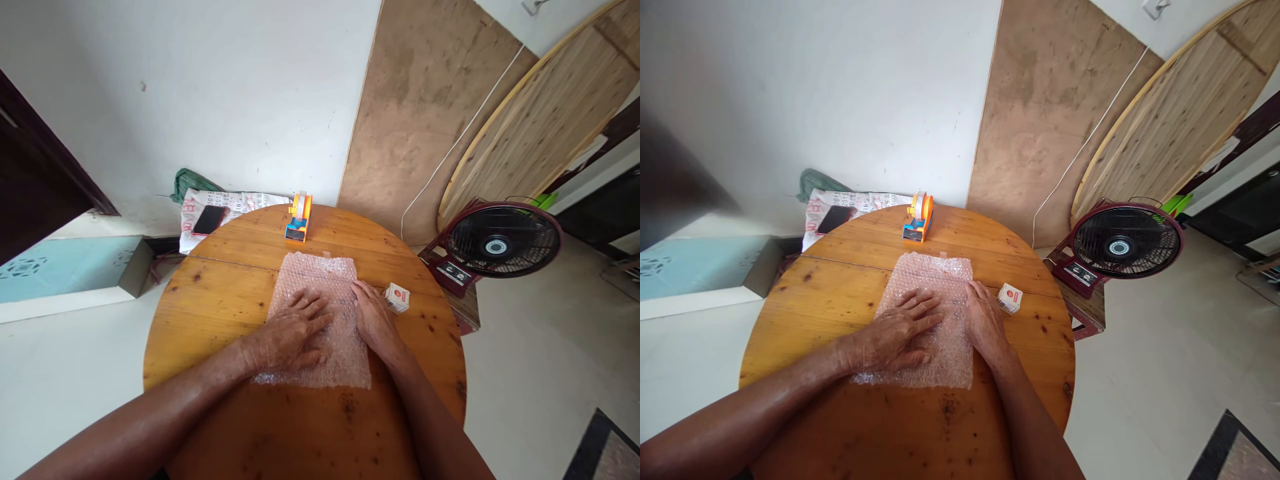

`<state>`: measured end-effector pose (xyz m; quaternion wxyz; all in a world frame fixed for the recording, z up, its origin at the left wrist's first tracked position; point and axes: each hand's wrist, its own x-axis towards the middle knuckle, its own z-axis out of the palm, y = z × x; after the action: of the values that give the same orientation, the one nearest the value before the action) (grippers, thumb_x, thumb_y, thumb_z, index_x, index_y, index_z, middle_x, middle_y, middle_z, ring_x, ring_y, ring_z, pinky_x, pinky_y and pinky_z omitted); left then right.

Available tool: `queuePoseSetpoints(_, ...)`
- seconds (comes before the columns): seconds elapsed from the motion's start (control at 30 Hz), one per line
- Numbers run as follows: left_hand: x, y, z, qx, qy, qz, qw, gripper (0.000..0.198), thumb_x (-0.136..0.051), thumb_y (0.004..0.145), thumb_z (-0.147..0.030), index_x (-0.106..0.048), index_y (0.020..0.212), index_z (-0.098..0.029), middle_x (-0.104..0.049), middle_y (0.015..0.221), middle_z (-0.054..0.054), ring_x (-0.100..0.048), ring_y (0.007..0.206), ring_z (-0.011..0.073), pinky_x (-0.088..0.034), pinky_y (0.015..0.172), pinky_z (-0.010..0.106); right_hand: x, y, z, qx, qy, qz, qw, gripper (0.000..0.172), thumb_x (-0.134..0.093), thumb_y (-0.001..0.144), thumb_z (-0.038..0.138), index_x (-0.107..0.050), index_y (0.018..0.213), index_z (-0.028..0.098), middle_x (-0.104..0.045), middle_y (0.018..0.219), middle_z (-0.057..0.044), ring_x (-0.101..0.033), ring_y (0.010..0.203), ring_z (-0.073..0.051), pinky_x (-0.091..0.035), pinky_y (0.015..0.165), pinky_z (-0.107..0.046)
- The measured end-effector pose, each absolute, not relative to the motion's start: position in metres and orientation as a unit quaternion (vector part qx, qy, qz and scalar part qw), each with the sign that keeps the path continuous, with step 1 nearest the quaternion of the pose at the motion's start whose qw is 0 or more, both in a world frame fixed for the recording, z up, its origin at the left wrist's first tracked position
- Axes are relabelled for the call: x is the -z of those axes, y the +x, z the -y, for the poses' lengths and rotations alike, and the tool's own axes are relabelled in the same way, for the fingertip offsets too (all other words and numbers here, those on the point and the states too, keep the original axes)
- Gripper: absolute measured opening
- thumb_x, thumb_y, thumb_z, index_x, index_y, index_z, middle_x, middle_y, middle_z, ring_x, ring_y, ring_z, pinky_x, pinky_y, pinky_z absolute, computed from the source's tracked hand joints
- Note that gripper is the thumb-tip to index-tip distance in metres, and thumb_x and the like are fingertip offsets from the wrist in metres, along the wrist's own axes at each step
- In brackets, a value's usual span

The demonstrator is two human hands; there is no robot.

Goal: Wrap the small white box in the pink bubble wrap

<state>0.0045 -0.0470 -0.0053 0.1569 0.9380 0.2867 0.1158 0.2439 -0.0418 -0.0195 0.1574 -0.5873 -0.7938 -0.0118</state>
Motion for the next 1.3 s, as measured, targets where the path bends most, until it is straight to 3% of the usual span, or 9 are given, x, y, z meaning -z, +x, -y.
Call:
queuePoseSetpoints(0.57, 0.000, 0.005, 0.048, -0.090, 0.940, -0.292, 0.154, 0.079, -0.059, 0.080, -0.061, -0.042, 0.144, -0.018, -0.030, 0.155, 0.018, -0.022, 0.144, 0.0383, -0.013, 0.117, 0.056, 0.003, 0.245, 0.048, 0.016, -0.579, 0.780, 0.237, 0.040, -0.037, 0.092, 0.018, -0.058, 0.125, 0.015, -0.056, 0.133, -0.014, -0.050, 0.123, -0.027, -0.039, 0.106, -0.045)
queuePoseSetpoints(0.77, 0.005, 0.005, 0.048, -0.107, 0.941, -0.287, 0.146, 0.080, -0.065, 0.077, -0.052, -0.038, 0.146, -0.021, -0.029, 0.155, 0.017, -0.022, 0.144, 0.0375, -0.012, 0.117, 0.055, -0.015, 0.254, 0.048, 0.042, -0.592, 0.744, 0.309, 0.032, -0.041, 0.091, 0.021, -0.065, 0.112, 0.019, -0.065, 0.120, -0.011, -0.057, 0.112, -0.025, -0.041, 0.099, -0.043)
queuePoseSetpoints(0.83, 0.007, 0.005, 0.048, -0.108, 0.942, -0.283, 0.146, 0.090, -0.071, 0.070, -0.048, -0.036, 0.147, -0.018, -0.023, 0.157, 0.019, -0.018, 0.145, 0.0396, -0.011, 0.117, 0.056, -0.020, 0.265, 0.048, 0.060, -0.616, 0.727, 0.297, 0.033, -0.045, 0.086, 0.021, -0.063, 0.114, 0.020, -0.063, 0.125, -0.010, -0.056, 0.114, -0.027, -0.040, 0.099, -0.045)
queuePoseSetpoints(0.9, 0.007, 0.004, 0.048, -0.104, 0.942, -0.282, 0.149, 0.097, -0.073, 0.065, -0.048, -0.034, 0.147, -0.016, -0.018, 0.158, 0.021, -0.014, 0.145, 0.0422, -0.008, 0.116, 0.059, -0.023, 0.281, 0.048, 0.063, -0.645, 0.712, 0.268, 0.045, -0.049, 0.080, 0.018, -0.057, 0.125, 0.020, -0.057, 0.133, -0.011, -0.052, 0.121, -0.029, -0.038, 0.101, -0.047)
queuePoseSetpoints(1.0, 0.004, 0.004, 0.049, -0.093, 0.944, -0.278, 0.151, 0.091, -0.070, 0.070, -0.039, -0.030, 0.149, -0.021, -0.018, 0.159, 0.019, -0.011, 0.146, 0.0417, -0.005, 0.114, 0.063, -0.027, 0.306, 0.050, 0.032, -0.684, 0.702, 0.197, 0.061, -0.051, 0.077, 0.019, -0.044, 0.137, 0.017, -0.053, 0.139, -0.012, -0.049, 0.126, -0.030, -0.037, 0.102, -0.045)
queuePoseSetpoints(1.17, 0.002, 0.004, 0.050, -0.101, 0.941, -0.274, 0.168, 0.081, -0.063, 0.075, -0.033, -0.029, 0.149, -0.028, -0.023, 0.158, 0.013, -0.014, 0.145, 0.0409, -0.004, 0.113, 0.065, -0.029, 0.320, 0.053, -0.033, -0.732, 0.677, 0.069, 0.059, -0.051, 0.080, 0.022, -0.043, 0.139, 0.015, -0.059, 0.131, -0.015, -0.056, 0.117, -0.033, -0.041, 0.093, -0.043)
queuePoseSetpoints(1.3, 0.006, 0.004, 0.050, -0.112, 0.939, -0.275, 0.172, 0.083, -0.065, 0.073, -0.038, -0.031, 0.149, -0.028, -0.022, 0.158, 0.014, -0.015, 0.145, 0.0427, -0.002, 0.113, 0.066, -0.031, 0.313, 0.051, -0.081, -0.758, 0.644, 0.068, 0.049, -0.054, 0.079, 0.025, -0.052, 0.127, 0.018, -0.068, 0.111, -0.012, -0.063, 0.099, -0.029, -0.044, 0.079, -0.036)
